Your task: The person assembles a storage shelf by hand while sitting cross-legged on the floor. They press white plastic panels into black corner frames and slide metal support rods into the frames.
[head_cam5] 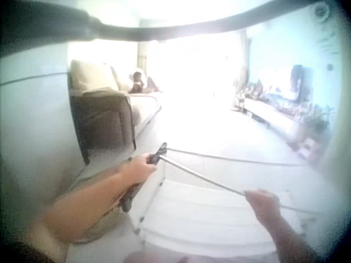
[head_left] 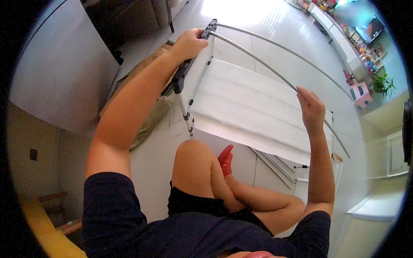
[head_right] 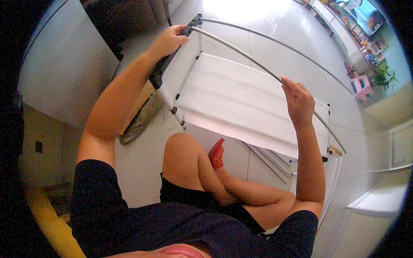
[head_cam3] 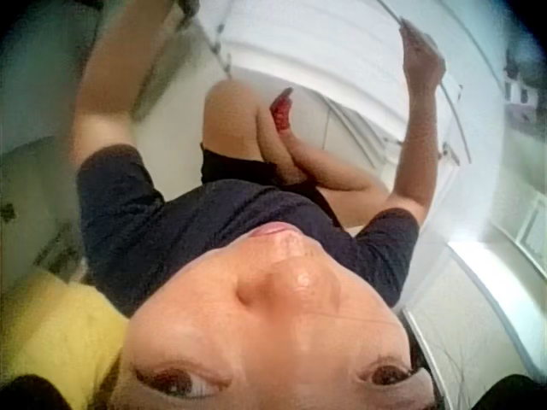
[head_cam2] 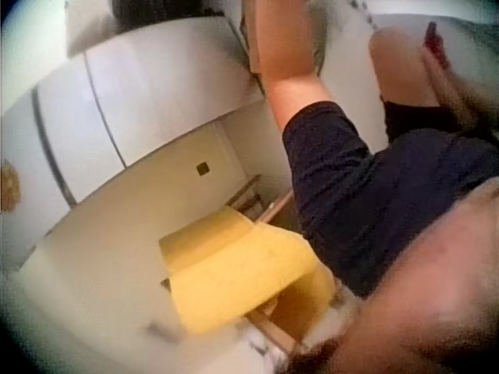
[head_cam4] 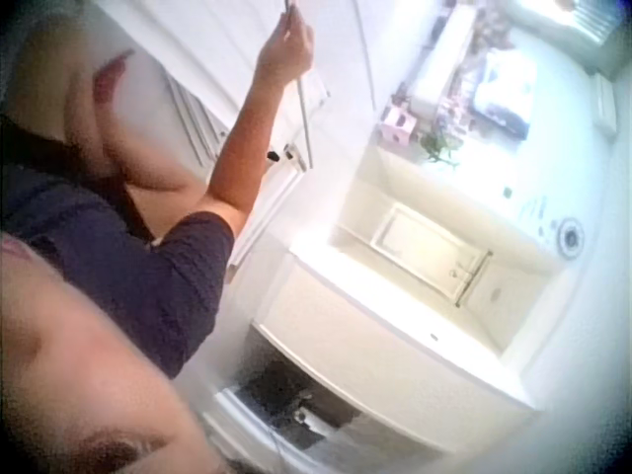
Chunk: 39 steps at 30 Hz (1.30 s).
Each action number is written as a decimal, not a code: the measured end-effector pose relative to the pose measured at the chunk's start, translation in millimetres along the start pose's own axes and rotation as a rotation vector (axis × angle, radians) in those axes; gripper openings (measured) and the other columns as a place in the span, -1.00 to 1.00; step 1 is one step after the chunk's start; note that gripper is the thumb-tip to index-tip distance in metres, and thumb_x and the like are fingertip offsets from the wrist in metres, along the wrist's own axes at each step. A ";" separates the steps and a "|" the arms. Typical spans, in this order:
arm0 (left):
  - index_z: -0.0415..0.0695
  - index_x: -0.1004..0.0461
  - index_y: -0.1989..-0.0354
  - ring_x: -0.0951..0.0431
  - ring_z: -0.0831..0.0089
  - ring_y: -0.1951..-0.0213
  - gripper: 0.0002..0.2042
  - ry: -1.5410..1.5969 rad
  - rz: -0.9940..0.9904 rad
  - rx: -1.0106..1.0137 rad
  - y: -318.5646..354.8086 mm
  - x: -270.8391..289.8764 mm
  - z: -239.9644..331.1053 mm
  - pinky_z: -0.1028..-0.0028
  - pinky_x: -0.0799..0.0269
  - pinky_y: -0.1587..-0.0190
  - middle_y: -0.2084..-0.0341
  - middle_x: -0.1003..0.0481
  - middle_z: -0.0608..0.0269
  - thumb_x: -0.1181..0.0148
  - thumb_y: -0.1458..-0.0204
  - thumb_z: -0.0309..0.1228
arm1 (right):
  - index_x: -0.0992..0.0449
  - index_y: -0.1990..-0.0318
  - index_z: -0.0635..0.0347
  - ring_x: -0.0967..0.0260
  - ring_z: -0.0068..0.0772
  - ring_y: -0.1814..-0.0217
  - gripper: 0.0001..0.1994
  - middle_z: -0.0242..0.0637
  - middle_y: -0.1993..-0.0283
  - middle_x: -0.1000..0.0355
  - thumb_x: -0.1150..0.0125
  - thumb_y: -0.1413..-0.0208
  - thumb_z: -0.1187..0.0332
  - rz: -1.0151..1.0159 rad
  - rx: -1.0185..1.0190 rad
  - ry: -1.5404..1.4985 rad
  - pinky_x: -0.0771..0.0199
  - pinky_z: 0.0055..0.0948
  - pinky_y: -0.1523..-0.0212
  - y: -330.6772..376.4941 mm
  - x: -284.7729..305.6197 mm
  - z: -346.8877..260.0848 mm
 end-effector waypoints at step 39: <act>-0.34 -0.31 -0.02 -0.46 0.25 0.11 -0.49 -0.416 -0.040 -0.100 -12.9 16.1 -24.9 0.42 -0.33 0.04 0.14 -0.45 -0.06 -0.06 -0.04 -0.15 | -0.47 0.43 0.09 -0.33 -0.21 0.57 -0.90 -0.23 0.56 -0.39 -0.17 0.13 0.53 -0.023 0.204 -0.241 -0.35 -0.36 0.52 196.7 -29.9 -21.4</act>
Point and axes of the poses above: each hand's wrist, its own y-axis away from the middle knuckle, its own x-axis out of the back of the hand, z = x × y, the point moved 4 cm from there along -y, towards the middle knuckle
